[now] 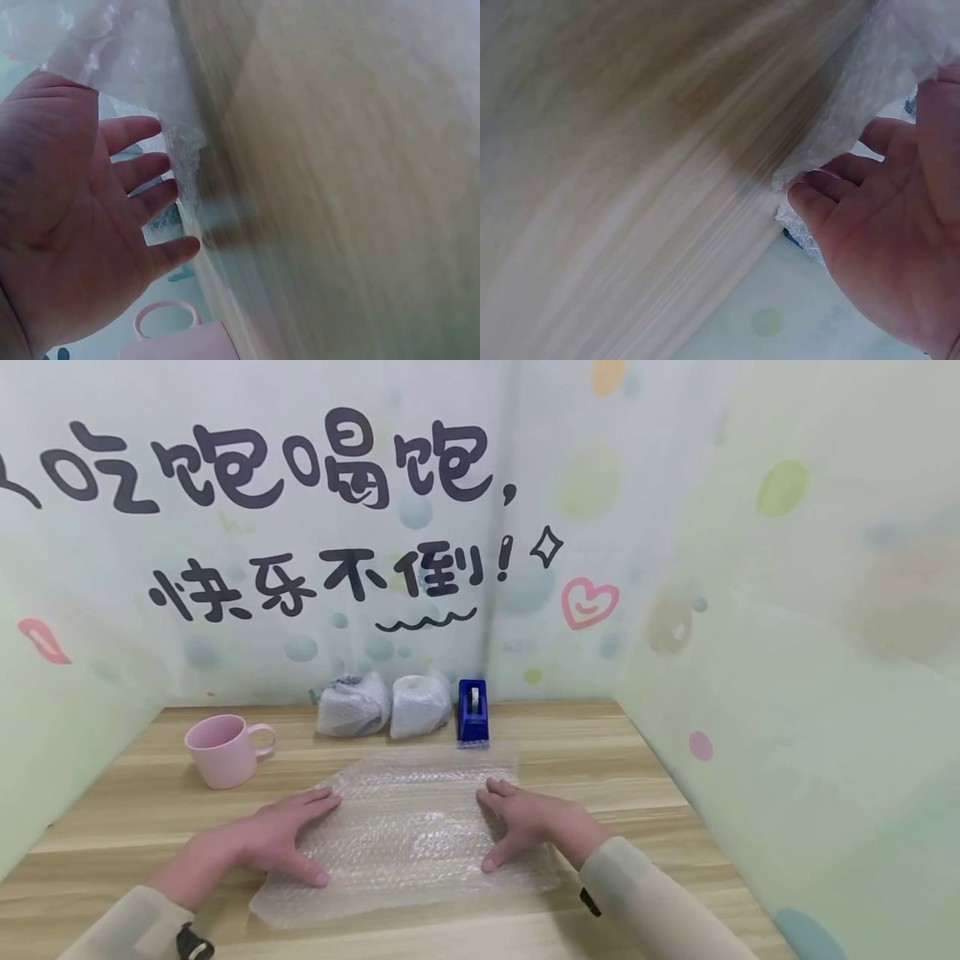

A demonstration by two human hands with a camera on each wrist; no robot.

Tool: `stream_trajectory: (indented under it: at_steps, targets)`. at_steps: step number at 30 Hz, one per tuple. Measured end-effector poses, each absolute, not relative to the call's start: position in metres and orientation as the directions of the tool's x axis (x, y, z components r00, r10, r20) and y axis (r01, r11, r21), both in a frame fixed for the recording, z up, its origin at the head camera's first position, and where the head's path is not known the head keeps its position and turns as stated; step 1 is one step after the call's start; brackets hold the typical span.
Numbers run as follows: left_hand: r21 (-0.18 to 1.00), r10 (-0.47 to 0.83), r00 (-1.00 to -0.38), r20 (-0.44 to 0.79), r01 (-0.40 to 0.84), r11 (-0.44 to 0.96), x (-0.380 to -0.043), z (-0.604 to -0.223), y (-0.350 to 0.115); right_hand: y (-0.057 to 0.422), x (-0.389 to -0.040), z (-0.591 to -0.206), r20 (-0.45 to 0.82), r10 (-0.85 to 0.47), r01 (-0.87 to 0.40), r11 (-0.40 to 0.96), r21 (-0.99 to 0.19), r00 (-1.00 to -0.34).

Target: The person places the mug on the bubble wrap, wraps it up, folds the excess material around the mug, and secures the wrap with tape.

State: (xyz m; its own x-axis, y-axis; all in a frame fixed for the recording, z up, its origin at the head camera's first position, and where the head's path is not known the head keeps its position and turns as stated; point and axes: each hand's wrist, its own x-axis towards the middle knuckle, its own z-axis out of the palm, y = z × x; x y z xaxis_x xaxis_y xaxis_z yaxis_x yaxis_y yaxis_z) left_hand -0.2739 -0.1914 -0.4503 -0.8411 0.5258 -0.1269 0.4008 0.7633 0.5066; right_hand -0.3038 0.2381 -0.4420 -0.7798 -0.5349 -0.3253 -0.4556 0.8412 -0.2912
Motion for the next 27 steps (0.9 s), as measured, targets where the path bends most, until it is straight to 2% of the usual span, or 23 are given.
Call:
stream_trajectory:
  at_steps: [5,10,13,16,19,21,27]
  targets:
    - [0.569,0.518,-0.855,-0.032,0.411,0.713,-0.276,-0.451,-0.197,0.237,-0.303,-0.442,-0.325,-0.538,-0.452,0.838,-0.305,-0.778]
    - [0.621,0.411,-0.906,0.098,0.379,0.687,-0.281,-0.442,-0.204,0.236,-0.304,-0.443,-0.323,-0.539,-0.454,0.838,-0.303,-0.778]
    - [0.607,0.263,-0.938,0.227,0.347,0.715,-0.289,-0.433,-0.211,0.236,-0.304,-0.443,-0.323,-0.538,-0.452,0.838,-0.306,-0.779]
    - [0.618,0.007,-0.943,0.333,0.223,0.754,-0.299,-0.424,-0.221,0.236,-0.305,-0.443,-0.325,-0.535,-0.446,0.839,-0.312,-0.78]
    - [0.714,-0.262,-0.912,0.315,0.046,0.699,-0.309,-0.418,-0.236,0.236,-0.306,-0.444,-0.326,-0.535,-0.447,0.839,-0.311,-0.779]
    - [0.753,-0.377,-0.887,0.267,-0.052,0.656,-0.315,-0.418,-0.247,0.236,-0.306,-0.444,-0.326,-0.536,-0.447,0.839,-0.31,-0.779]
    - [0.746,-0.486,-0.868,0.104,-0.255,0.615,-0.325,-0.43,-0.267,0.237,-0.306,-0.444,-0.325,-0.533,-0.441,0.84,-0.316,-0.781]
